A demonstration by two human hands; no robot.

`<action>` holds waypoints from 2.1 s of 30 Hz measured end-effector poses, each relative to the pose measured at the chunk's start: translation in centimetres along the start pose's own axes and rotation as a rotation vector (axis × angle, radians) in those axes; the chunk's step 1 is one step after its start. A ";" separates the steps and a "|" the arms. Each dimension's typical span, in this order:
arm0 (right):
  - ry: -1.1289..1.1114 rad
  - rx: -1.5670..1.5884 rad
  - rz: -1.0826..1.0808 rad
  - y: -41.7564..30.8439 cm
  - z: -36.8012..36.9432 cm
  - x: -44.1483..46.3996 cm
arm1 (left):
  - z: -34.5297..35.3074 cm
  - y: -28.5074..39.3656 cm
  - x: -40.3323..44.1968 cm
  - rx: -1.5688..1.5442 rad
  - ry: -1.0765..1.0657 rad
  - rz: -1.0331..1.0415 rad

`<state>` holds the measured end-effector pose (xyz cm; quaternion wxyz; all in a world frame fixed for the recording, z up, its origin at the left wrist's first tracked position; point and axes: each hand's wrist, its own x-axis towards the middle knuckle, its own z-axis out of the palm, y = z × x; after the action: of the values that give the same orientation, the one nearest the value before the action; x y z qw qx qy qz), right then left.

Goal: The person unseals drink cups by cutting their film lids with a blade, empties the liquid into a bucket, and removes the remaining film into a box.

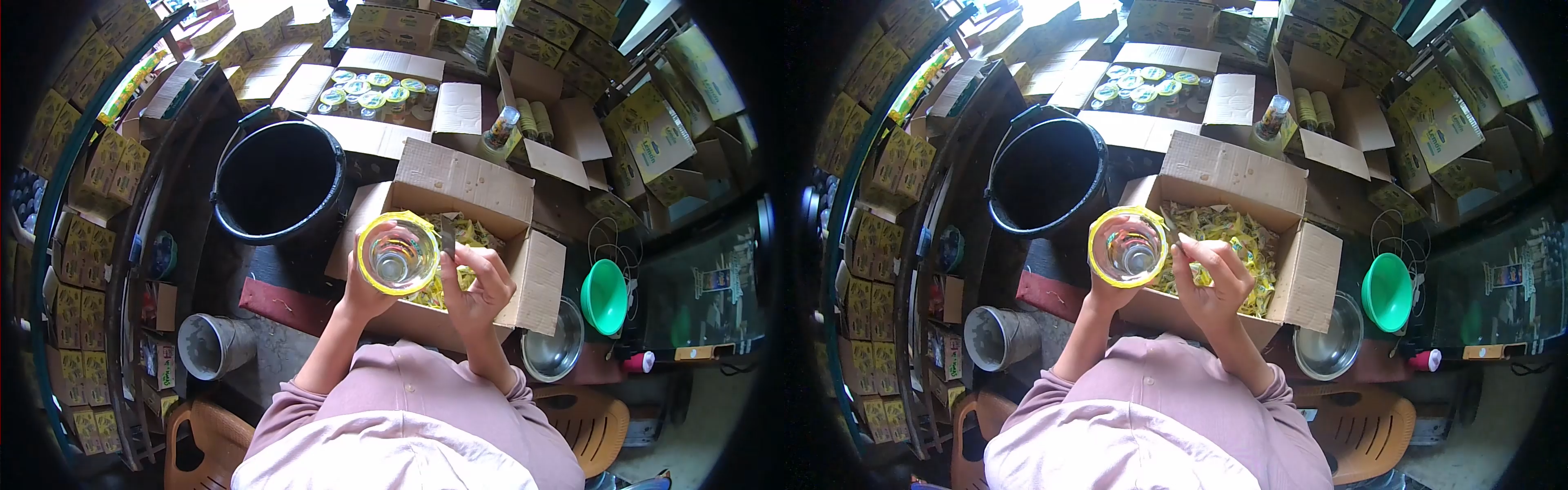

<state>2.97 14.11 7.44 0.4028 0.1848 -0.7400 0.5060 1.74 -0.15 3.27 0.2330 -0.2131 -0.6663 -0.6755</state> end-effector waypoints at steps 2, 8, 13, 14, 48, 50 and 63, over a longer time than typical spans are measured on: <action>-0.016 -0.012 -0.040 0.0 0.1 0.0 | 0.0 -0.1 -0.1 -0.036 0.003 -0.011; -0.012 -0.032 -0.067 0.1 0.2 0.1 | 0.0 -0.3 -0.4 -0.055 -0.048 -0.006; -0.037 -0.004 -0.049 0.5 -0.1 0.2 | -0.5 -1.1 -0.7 0.041 -0.120 -0.031; -0.039 -0.004 -0.048 0.5 -0.1 0.3 | -0.5 -1.1 -0.7 -0.001 -0.121 -0.068; 0.030 -0.192 -0.167 0.1 0.1 -0.3 | 1.6 0.0 -0.2 0.014 -0.057 -0.030; 0.030 -0.184 -0.165 0.2 -0.1 -0.1 | 1.4 0.0 -0.3 0.074 -0.088 -0.014; -0.009 -0.107 -0.140 0.3 -0.5 0.5 | 0.2 0.9 0.5 0.080 -0.202 -0.045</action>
<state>2.67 14.71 7.79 0.4434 0.2167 -0.7529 0.4354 1.90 0.08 4.33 0.1576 -0.2557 -0.7174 -0.6286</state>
